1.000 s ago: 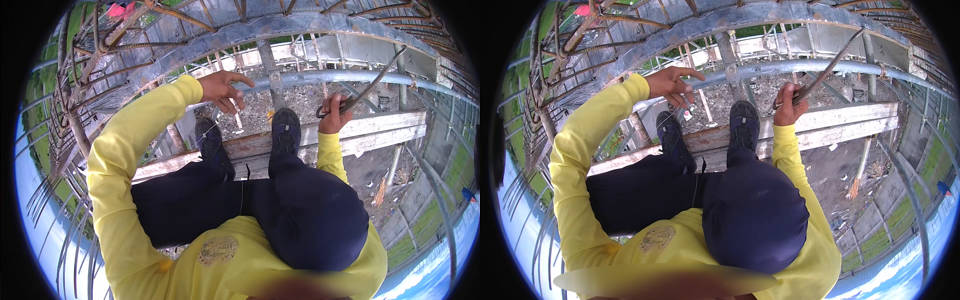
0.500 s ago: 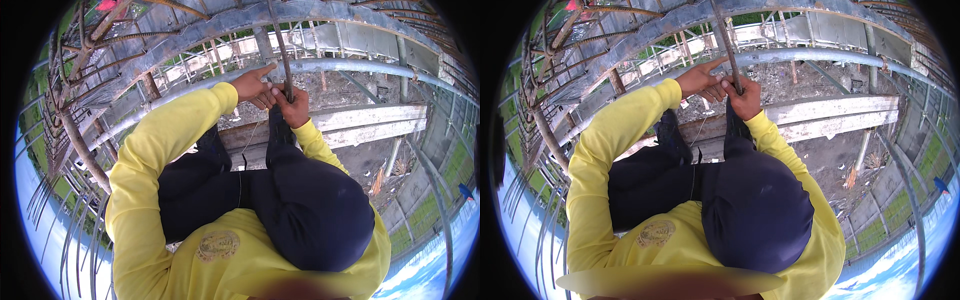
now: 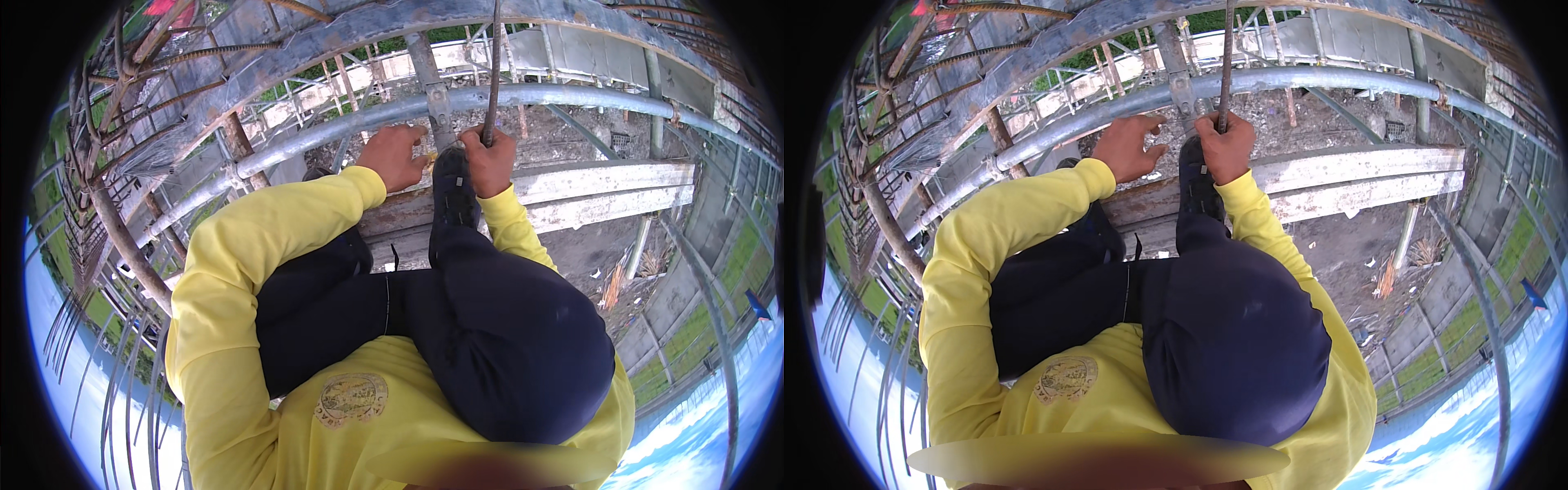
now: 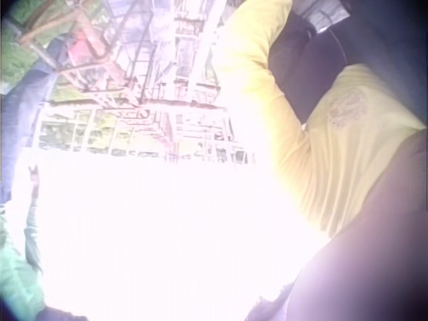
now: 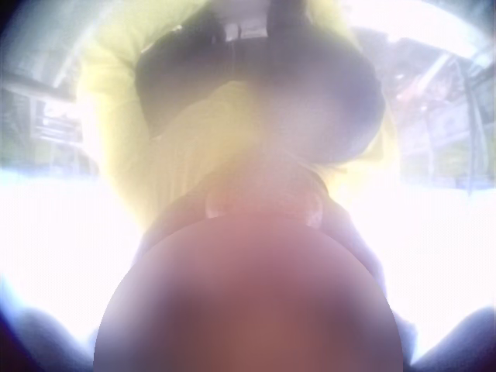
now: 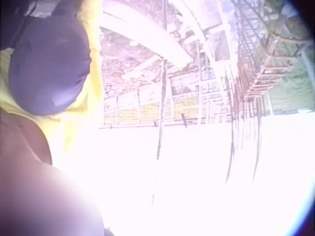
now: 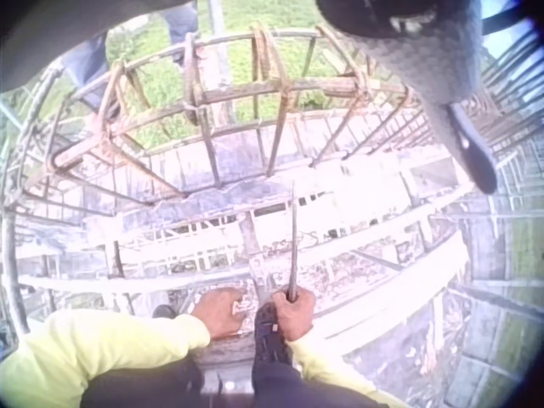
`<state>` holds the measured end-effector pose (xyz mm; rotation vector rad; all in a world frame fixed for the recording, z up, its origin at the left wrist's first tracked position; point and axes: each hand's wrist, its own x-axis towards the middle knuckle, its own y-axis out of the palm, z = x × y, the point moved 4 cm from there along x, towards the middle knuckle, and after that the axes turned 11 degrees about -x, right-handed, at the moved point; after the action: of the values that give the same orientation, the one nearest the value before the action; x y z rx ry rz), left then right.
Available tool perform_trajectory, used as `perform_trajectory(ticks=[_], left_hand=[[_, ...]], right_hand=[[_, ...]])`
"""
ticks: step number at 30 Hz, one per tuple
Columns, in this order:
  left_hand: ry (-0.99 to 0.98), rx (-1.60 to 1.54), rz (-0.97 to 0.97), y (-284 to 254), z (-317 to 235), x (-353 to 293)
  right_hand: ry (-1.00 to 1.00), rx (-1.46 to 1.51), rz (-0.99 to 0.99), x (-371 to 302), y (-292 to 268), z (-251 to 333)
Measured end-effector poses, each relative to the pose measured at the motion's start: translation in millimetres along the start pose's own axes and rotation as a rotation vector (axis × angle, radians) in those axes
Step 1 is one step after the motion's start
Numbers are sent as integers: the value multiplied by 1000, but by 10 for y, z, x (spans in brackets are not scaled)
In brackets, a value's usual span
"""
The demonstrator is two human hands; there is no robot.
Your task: The person stands on a wooden plank of a metal scaffolding structure and uses pliers to tighten wire ties at multiple joints of the scaffolding frame. The person repeatedly reaches for wire ties, wraps them around intersecting metal bars, and twists them with pliers to secure the structure.
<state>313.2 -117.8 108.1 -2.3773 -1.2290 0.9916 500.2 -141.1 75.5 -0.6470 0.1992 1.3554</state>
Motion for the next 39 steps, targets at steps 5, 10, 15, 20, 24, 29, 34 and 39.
perform_trajectory(ticks=[5,10,15,20,24,29,34,39], left_hand=[[-26,-94,134,66,81,-43],[-34,-271,203,24,112,9],[-68,-280,261,28,102,48],[-100,-404,320,38,80,39],[-123,-459,348,58,124,87],[80,-335,148,39,98,76],[40,-60,31,-37,58,-82],[-429,-867,618,-9,114,-81]], right_hand=[[11,43,4,57,4,-100],[-70,-59,57,55,-6,-106],[-234,-53,233,-39,-32,0],[-419,-204,307,-87,-75,119],[-510,-259,197,-103,-59,192],[-560,-482,-2,-147,-75,257],[-638,-543,-155,-112,-162,283],[-528,-187,49,-62,-226,172]])
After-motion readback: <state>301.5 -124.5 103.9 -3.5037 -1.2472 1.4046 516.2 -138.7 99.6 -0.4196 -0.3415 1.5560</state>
